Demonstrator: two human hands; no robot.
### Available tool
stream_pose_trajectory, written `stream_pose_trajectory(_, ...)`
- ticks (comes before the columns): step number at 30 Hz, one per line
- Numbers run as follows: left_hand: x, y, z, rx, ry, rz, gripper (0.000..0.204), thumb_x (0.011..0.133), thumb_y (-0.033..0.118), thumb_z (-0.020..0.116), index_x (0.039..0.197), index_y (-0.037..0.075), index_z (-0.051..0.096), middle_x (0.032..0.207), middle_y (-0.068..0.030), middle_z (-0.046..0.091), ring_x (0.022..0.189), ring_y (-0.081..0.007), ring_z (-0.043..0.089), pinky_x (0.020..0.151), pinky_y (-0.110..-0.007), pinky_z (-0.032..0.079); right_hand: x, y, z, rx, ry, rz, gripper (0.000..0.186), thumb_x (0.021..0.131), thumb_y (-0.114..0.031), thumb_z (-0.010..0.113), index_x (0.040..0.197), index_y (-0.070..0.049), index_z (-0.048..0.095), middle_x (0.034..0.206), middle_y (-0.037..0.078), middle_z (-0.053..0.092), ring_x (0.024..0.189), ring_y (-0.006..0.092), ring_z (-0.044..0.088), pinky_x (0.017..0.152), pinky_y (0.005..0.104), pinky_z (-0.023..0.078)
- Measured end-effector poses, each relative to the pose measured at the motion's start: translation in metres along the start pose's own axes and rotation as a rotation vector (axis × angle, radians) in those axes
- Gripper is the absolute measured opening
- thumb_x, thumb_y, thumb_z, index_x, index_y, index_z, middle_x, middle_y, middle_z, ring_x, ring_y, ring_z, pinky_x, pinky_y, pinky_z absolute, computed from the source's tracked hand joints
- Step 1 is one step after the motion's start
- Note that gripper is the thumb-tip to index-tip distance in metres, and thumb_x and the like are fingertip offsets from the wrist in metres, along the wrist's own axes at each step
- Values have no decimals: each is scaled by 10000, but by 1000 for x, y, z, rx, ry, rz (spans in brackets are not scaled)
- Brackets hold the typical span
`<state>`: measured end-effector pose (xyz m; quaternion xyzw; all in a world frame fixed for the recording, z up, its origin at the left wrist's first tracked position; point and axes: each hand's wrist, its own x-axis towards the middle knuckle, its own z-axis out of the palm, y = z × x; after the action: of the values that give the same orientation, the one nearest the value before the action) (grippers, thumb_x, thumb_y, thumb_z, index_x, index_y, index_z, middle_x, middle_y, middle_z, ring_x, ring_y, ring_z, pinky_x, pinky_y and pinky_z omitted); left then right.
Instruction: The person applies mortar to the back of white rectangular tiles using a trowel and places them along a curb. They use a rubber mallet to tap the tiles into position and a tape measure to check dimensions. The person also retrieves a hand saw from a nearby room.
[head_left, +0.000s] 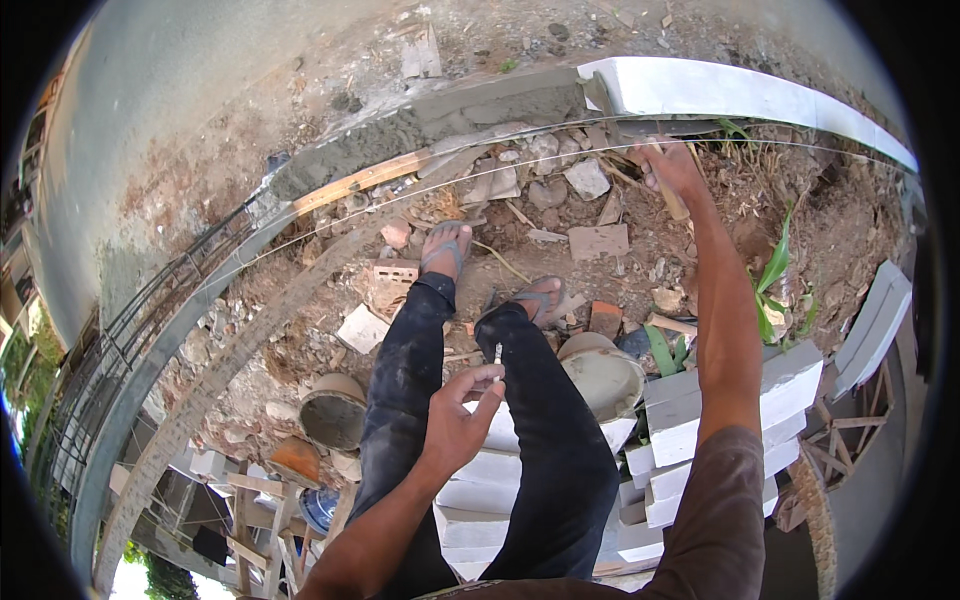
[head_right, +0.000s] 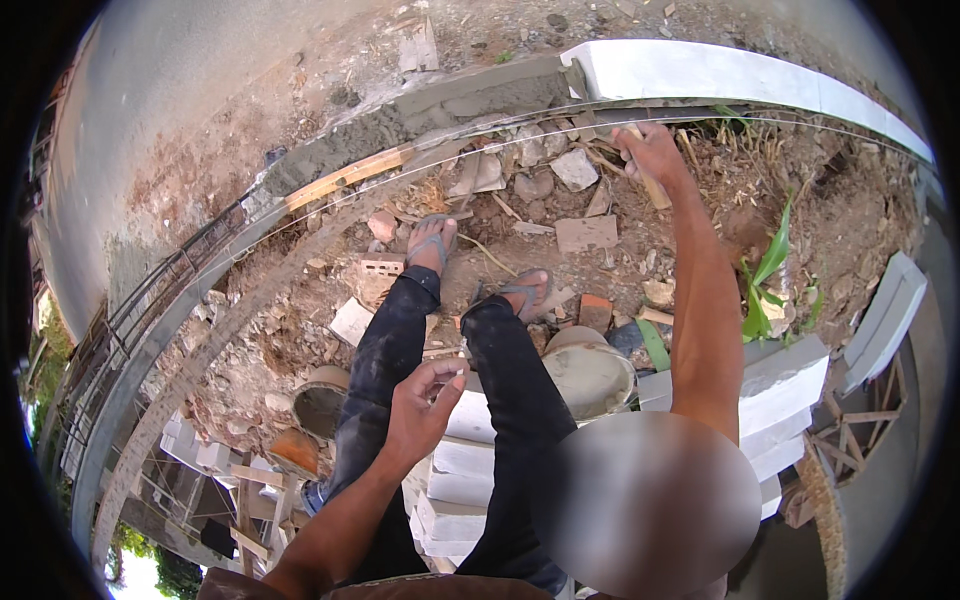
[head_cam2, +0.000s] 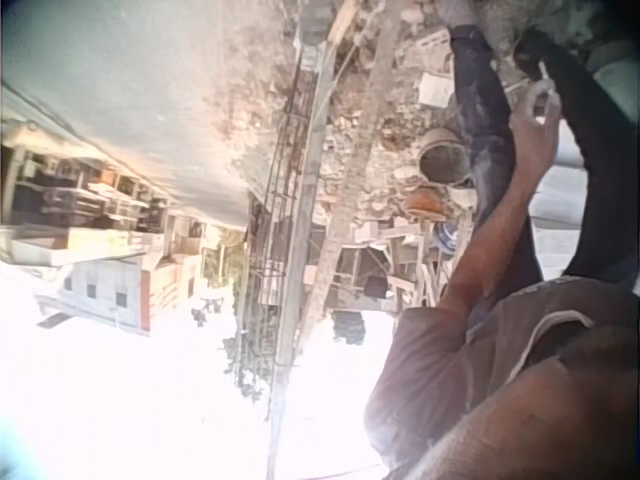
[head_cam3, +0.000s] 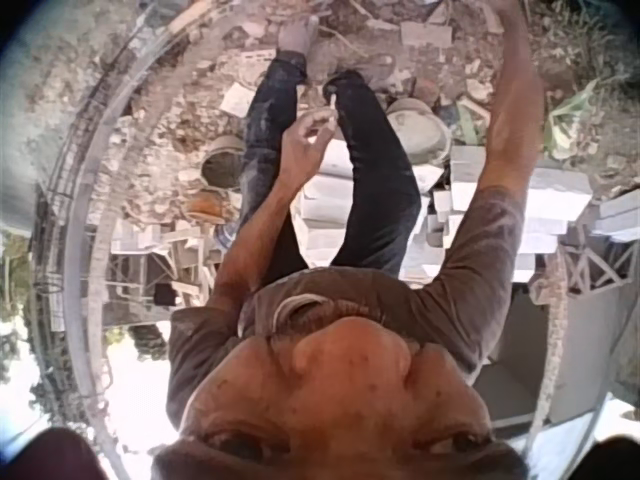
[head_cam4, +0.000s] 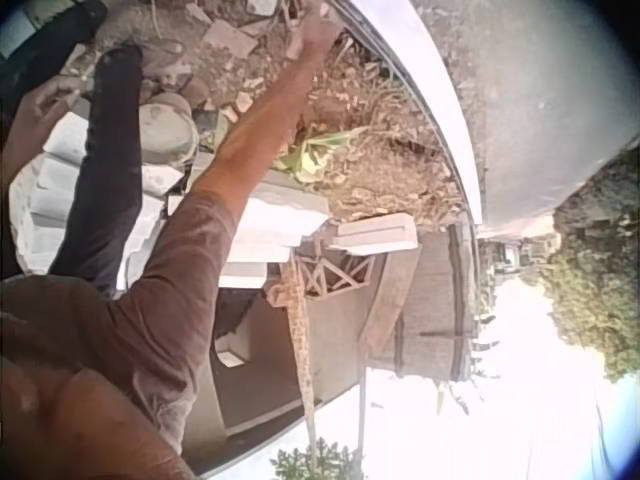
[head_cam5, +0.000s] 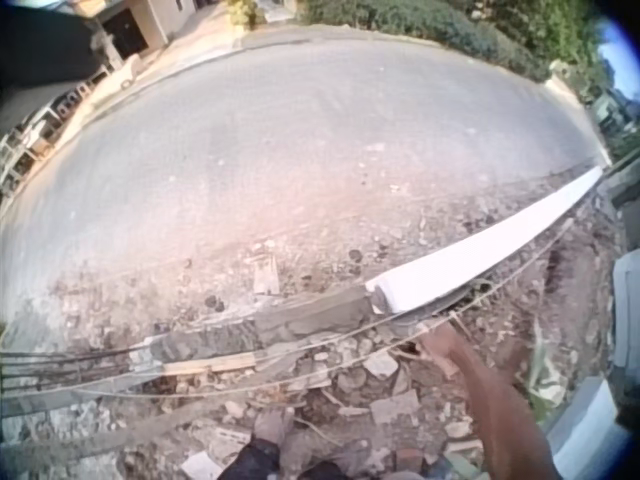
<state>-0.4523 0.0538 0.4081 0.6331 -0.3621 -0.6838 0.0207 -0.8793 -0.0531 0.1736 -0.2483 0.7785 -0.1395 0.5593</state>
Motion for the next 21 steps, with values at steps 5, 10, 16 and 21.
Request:
stream_pose_trajectory(5, 1, -2, 4, 11, -3, 20, 287, 951, 141, 659, 1183, -29, 662, 1050, -134, 701, 909, -162, 687, 837, -296, 527, -14, -8, -20, -18, -64, -13, 338, 950, -366, 675, 933, -30, 643, 690, 8, 576, 530, 93, 555, 463, 251, 443)
stream_pose_trajectory(10, 1, -3, 8, 24, -17, 43, 287, 950, 140, 661, 1182, -30, 663, 1052, -130, 697, 917, -161, 685, 843, -296, 530, -34, -1, -32, 10, -90, 37, 382, 957, -392, 667, 1014, -15, 641, 706, 14, 576, 547, 96, 558, 474, 252, 448)
stream_pose_trajectory(16, -1, -4, 8, 5, -35, 18, 296, 949, 145, 665, 1191, -26, 660, 1071, -124, 693, 943, -163, 681, 856, -297, 529, -76, 17, -34, -24, -106, 61, 381, 963, -389, 659, 1046, -17, 650, 707, 14, 574, 547, 106, 563, 469, 257, 445)
stream_pose_trajectory(21, -2, -13, 9, -13, -45, 28, 314, 949, 159, 668, 1208, -17, 654, 1094, -128, 699, 957, -180, 686, 862, -302, 530, -124, 19, -49, 99, -89, 40, 350, 975, -382, 644, 1006, -34, 630, 679, 8, 554, 509, 103, 547, 438, 254, 430)
